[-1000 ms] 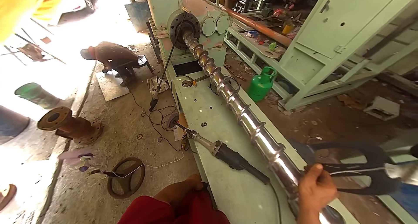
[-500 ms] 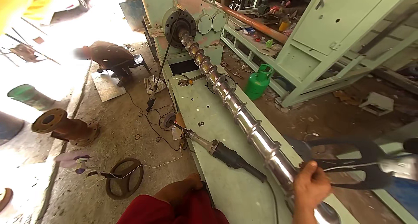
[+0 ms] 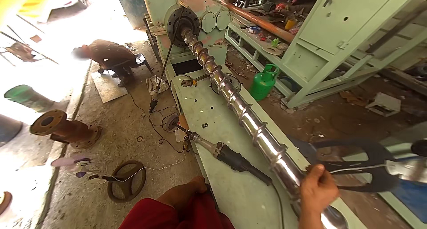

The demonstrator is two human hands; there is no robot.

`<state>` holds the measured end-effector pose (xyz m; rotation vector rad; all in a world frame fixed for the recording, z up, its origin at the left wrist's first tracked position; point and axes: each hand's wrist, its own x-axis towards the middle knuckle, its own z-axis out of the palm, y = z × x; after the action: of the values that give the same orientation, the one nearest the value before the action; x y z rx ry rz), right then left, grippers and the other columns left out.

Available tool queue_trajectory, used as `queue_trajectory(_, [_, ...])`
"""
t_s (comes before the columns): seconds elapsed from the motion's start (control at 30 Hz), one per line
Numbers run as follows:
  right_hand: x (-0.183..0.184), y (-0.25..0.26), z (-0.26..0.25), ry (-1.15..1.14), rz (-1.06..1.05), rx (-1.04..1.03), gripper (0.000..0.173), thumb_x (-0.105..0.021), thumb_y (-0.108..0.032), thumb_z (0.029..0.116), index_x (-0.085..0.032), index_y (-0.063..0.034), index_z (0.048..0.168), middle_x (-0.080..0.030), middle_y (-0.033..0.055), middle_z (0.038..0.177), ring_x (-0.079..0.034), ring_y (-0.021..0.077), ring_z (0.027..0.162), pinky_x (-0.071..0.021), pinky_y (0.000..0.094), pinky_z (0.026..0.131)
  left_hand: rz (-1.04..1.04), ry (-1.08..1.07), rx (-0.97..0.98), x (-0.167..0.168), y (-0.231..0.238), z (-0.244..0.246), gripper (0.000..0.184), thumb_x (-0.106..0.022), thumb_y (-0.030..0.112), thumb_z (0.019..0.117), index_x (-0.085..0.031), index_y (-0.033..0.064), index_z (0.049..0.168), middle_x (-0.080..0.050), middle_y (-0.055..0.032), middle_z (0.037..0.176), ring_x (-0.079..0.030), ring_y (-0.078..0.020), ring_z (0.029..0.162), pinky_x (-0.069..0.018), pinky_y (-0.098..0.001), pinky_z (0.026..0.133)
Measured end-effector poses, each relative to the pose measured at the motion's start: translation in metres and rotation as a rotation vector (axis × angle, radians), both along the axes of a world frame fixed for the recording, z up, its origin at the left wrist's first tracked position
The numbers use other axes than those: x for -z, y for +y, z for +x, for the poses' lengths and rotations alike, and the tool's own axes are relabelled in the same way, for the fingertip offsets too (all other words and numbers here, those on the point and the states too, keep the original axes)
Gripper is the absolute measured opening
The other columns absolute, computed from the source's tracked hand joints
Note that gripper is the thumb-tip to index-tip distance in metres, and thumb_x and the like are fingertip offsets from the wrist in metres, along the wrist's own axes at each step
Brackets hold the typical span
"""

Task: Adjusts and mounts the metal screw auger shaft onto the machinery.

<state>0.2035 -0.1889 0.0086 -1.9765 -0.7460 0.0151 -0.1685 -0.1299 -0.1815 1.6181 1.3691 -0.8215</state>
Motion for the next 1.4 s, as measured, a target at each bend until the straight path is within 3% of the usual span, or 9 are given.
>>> queue_trajectory(1.4, [0.0,-0.0001,-0.0002,-0.001,-0.012,-0.004,0.049,-0.043,-0.037,0.1115,-0.072,0.0019,0.101,-0.071,0.0119,0.085,-0.068,0.0161,0.08,-0.0547,0.0391,0.079,-0.005,0.012,0.008,-0.0047,-0.002,0.0032,0.044,-0.062,0.034,0.0924,-0.064,-0.0014,0.119,-0.065,-0.0261,0.123,-0.064,-0.0415,0.117,-0.0524,-0.0639,0.093])
